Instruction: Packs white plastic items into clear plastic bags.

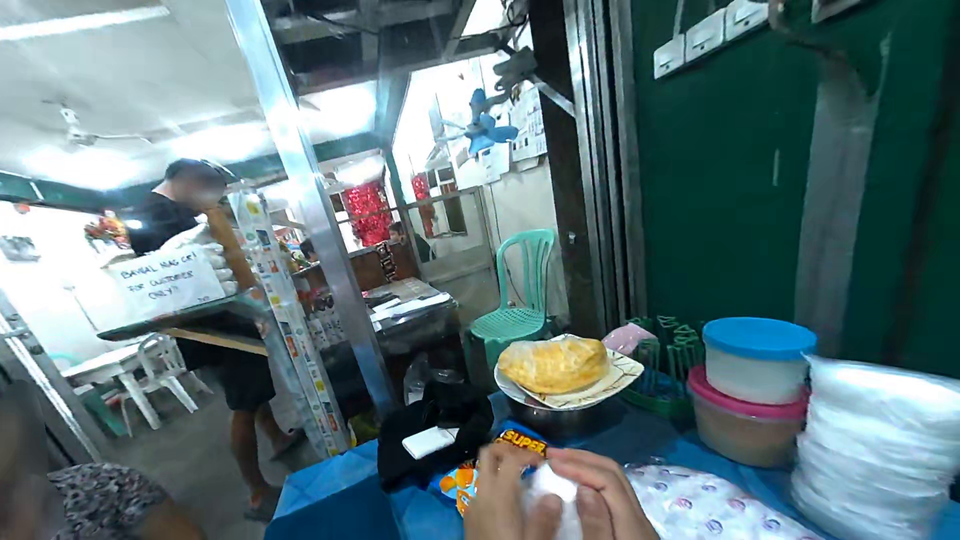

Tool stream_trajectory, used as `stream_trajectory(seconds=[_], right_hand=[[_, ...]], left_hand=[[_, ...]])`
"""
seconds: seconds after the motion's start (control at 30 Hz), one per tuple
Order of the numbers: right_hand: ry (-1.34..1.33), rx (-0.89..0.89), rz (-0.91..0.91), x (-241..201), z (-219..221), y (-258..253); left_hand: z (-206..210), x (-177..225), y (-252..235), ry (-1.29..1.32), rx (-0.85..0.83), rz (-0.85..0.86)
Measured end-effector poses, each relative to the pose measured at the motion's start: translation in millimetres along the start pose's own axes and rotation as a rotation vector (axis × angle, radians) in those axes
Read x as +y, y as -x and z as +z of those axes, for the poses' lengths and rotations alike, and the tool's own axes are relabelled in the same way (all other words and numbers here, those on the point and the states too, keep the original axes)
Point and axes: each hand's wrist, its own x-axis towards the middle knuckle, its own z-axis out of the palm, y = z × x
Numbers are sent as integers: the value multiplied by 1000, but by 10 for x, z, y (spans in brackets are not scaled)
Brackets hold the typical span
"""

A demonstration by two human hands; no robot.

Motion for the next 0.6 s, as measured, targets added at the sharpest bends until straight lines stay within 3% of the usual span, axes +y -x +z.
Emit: stream_trajectory(seconds=[0.13, 0.2, 0.33, 0.43, 0.6], right_hand=[[45, -18, -9, -73, -36, 28], [53, -52, -6, -90, -79, 18], [166, -66, 21, -228, -247, -117], [154, -37, -66, -512, -301, -238], [-23, -277, -75, -1025, -209, -351]], left_hand=[[-550, 117, -179, 640, 146, -137], [-768, 238, -143, 806, 172, -210], [-973, 405, -52, 898, 129, -226], [-1046, 523, -28, 974, 67, -164], [-1050, 663, 22, 1008, -87, -21]])
